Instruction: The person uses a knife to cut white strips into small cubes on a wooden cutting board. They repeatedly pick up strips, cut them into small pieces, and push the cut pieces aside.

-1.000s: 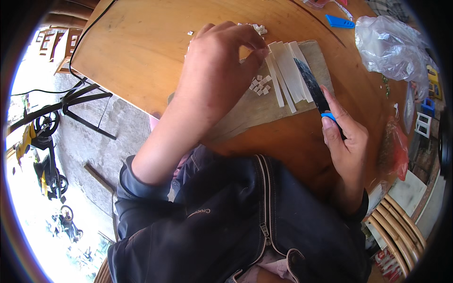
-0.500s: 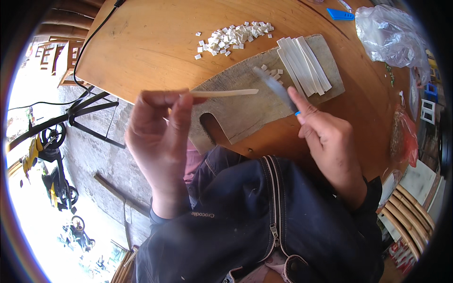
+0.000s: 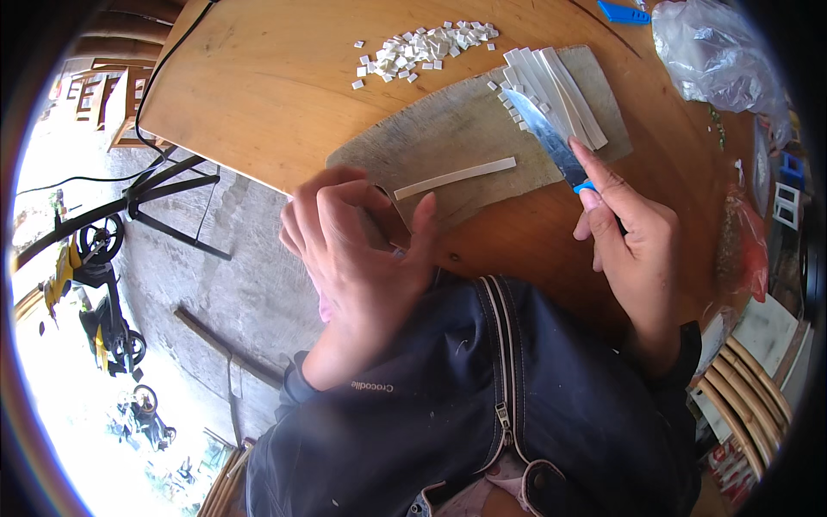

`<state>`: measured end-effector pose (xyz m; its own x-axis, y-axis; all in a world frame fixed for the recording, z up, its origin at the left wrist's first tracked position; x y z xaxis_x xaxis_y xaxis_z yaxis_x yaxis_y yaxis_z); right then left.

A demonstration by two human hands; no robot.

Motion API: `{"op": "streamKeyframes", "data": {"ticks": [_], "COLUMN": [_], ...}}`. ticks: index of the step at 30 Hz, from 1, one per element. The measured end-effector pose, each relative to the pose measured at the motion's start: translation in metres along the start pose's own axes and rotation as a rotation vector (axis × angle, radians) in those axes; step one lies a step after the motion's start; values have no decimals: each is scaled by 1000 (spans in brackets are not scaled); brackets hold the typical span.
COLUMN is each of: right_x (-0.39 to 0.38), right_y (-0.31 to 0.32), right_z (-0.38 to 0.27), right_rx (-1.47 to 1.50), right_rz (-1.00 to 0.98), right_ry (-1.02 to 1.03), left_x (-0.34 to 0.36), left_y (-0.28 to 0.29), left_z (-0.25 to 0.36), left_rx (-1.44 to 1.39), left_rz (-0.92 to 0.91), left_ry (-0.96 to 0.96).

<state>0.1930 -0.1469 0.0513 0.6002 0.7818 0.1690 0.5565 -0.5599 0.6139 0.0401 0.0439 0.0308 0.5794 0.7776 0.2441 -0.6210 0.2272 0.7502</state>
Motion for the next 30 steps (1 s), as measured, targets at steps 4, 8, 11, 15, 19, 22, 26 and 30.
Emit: {"op": "streamKeyframes", "data": {"ticks": [4,8,11,15,19,22,26,30], "right_x": [0,0,1,0,-2,-4,-6,-6], "right_y": [1,0,2,0,-5,-11,-16,-19], "right_z": [2,0,-6,-8,-12,-13,-15,-17], "right_rx": [-9,-14,-40,-152,-246,-302,-332,-338], "right_rz": [-2,-36,-54,-37,-76,-87,-110,-117], "right_ry": [-11,-35,-58,67,125,170,175,177], "left_x": [7,18,23,22,13,7,2,-5], "left_y": [-10,-37,-46,-46,-36,-31,-31,-37], "left_z": [32,47,46,45,48,51,53,53], "left_rx": [55,130,101,104,159,288,368,294], "left_rz": [39,-92,-95,-96,-77,-79,-113,-55], "left_ry": [-174,-249,-228,-223,-285,-325,-354,-410]}}
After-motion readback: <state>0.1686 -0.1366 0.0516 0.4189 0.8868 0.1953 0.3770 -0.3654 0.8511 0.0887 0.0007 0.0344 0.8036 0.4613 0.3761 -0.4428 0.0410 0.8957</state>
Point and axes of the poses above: each hand's wrist, its own x-axis towards the middle knuckle, its own y-axis out of the back of the hand, z = x × y, the point moved 5 cm from there along x, towards the middle knuckle, and after that the axes turned 14 degrees about y, right-handed, at the moved point
